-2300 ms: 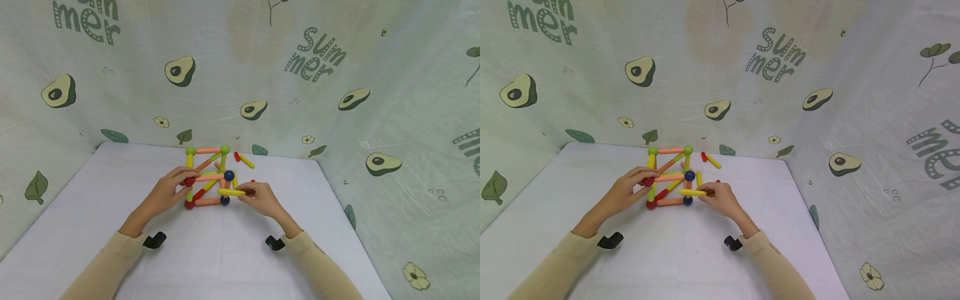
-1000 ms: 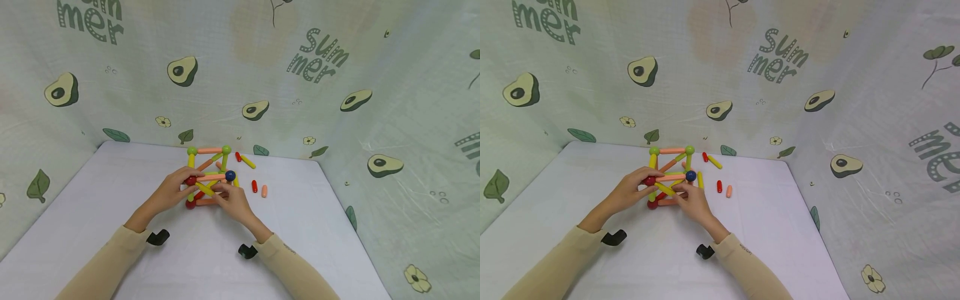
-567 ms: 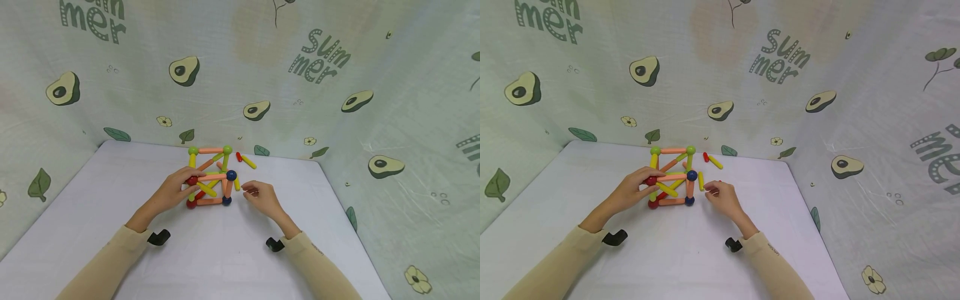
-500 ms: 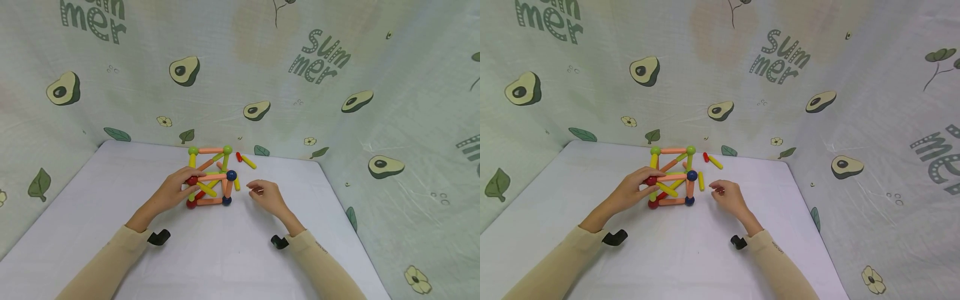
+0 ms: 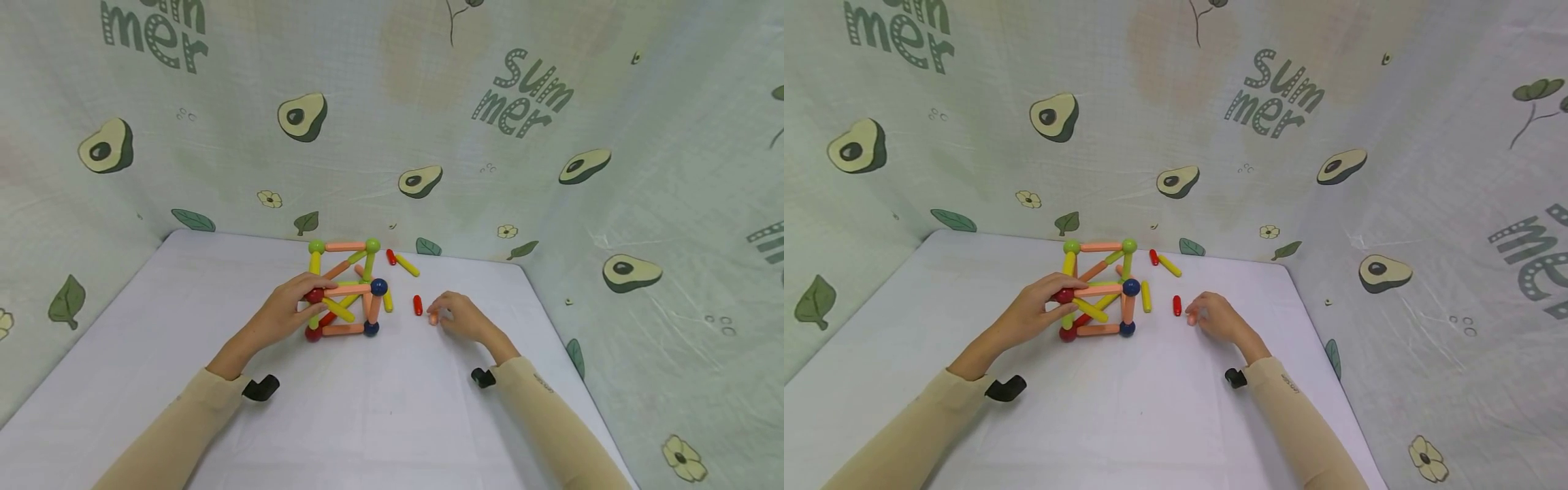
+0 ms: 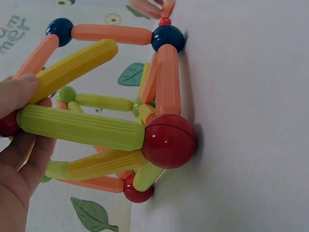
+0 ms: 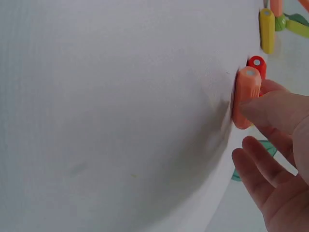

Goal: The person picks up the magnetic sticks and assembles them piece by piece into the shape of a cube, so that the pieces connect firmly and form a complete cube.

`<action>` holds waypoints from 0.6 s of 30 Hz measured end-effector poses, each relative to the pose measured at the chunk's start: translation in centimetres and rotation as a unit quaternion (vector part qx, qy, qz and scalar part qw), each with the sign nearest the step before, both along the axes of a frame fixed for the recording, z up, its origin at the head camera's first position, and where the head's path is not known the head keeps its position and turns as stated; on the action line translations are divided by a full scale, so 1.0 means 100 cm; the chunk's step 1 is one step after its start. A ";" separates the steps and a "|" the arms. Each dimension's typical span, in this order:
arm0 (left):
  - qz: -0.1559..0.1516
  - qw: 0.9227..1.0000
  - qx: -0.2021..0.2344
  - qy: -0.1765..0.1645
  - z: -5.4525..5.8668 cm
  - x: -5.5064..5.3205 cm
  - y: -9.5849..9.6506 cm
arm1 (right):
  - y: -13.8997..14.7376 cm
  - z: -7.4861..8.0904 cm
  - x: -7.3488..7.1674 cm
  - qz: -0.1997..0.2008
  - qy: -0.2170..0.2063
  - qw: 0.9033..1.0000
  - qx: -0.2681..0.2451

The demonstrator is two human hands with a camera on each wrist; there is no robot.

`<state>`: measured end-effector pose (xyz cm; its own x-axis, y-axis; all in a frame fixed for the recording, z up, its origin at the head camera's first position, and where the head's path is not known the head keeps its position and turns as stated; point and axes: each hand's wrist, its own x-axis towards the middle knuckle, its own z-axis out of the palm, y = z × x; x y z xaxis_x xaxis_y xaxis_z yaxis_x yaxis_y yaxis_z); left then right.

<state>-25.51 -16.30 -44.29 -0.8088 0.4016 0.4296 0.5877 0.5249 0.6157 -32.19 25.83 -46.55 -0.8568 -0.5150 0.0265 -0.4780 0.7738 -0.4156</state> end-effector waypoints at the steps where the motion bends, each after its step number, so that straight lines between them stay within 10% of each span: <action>1: 0.000 1.000 0.001 -0.001 0.000 0.000 0.000 | 0.000 -0.001 0.000 0.003 0.004 1.000 0.001; 18: -0.001 1.000 0.003 0.003 0.000 0.000 0.001 | -0.052 0.004 0.038 0.060 0.030 0.996 -0.052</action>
